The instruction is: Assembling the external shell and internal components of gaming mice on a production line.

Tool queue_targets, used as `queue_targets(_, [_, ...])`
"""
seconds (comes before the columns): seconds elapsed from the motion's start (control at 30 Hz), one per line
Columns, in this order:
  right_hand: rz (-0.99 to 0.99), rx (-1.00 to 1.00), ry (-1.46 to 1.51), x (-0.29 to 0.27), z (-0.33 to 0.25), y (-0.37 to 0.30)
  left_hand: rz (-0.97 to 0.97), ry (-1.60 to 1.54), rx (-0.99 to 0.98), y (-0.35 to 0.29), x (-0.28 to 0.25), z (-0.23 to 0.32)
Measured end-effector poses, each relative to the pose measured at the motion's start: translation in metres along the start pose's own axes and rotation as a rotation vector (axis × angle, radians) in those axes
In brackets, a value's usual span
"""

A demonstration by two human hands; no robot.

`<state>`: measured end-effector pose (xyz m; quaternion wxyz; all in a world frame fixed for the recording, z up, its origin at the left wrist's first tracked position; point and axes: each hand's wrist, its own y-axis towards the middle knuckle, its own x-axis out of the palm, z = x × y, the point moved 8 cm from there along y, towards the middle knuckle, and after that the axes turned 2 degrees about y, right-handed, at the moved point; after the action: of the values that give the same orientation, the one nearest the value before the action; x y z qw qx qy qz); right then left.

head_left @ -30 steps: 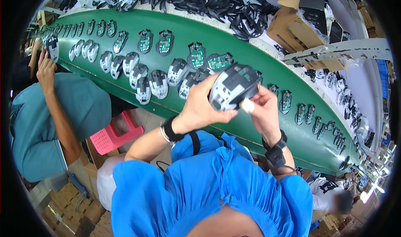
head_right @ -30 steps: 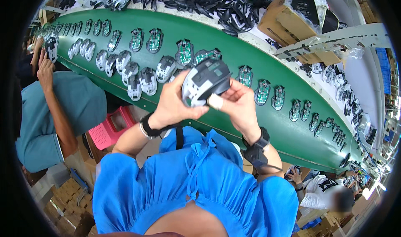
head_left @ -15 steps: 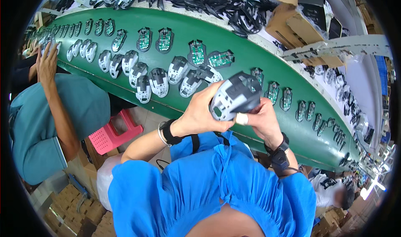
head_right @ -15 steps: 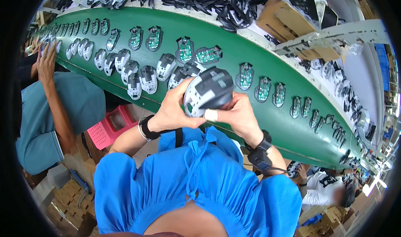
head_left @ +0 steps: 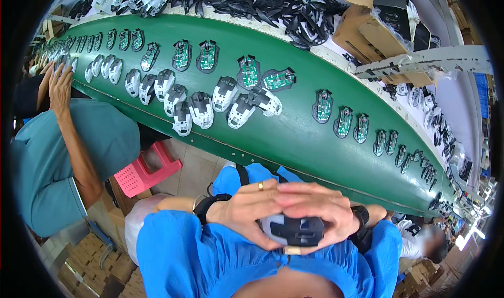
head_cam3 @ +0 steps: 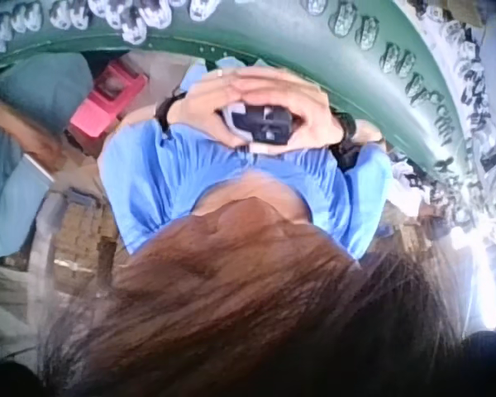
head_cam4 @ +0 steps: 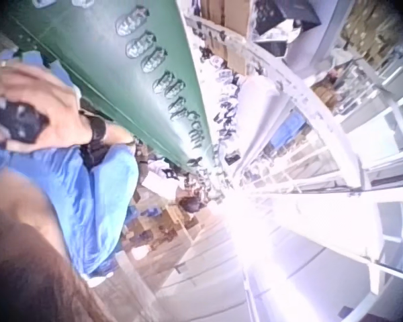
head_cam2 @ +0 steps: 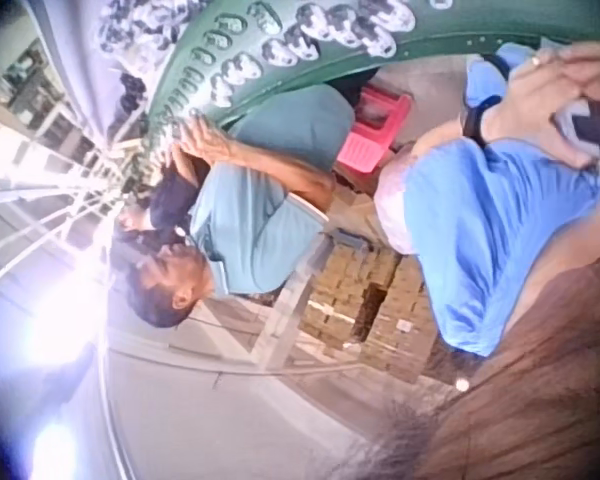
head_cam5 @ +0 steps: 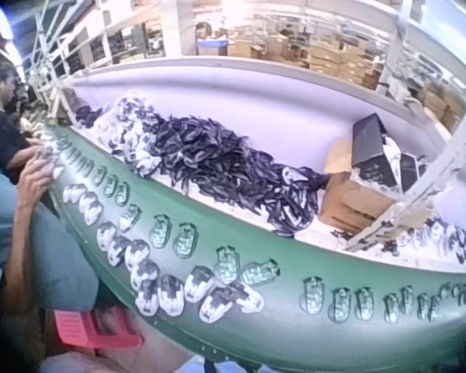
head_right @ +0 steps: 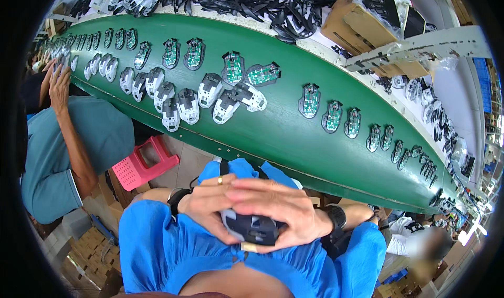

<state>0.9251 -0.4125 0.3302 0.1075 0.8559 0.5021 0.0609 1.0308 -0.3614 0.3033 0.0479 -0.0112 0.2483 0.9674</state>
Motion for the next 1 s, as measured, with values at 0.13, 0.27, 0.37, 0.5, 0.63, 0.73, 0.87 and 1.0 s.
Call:
queue_targets(0.13, [0.081, 0.122, -0.023, -0.022, 0.027, -0.002, -0.117, -0.021, -0.119, 0.012, 0.003, -0.035])
queue_targets(0.27, [-0.024, 0.628, -0.311, -0.086, 0.152, -0.035, -0.123, 0.136, -0.583, -0.017, 0.018, -0.168])
queue_targets(0.37, [-0.091, 0.718, -0.331, -0.127, 0.190, -0.051, -0.142, 0.466, -0.653, -0.050, 0.039, -0.221])
queue_targets(0.5, [0.273, 0.705, -0.480, -0.222, 0.249, 0.004, -0.215, 0.692, -0.577, -0.057, 0.093, -0.254])
queue_targets(0.63, [0.472, 0.366, -0.945, -0.278, 0.301, 0.089, -0.420, 0.826, -0.599, -0.053, 0.124, -0.260])
queue_targets(0.73, [0.347, 0.476, -1.294, -0.284, 0.336, 0.111, -0.293, 0.682, -0.660, -0.055, 0.097, -0.260])
queue_targets(0.87, [0.401, 0.352, -1.384, -0.290, 0.334, 0.119, -0.038, 0.728, -0.492, -0.021, 0.004, -0.234])
queue_targets(1.0, [0.552, 0.176, -1.164, -0.303, 0.335, 0.095, -0.249, 1.077, -0.445, 0.016, -0.017, -0.246])
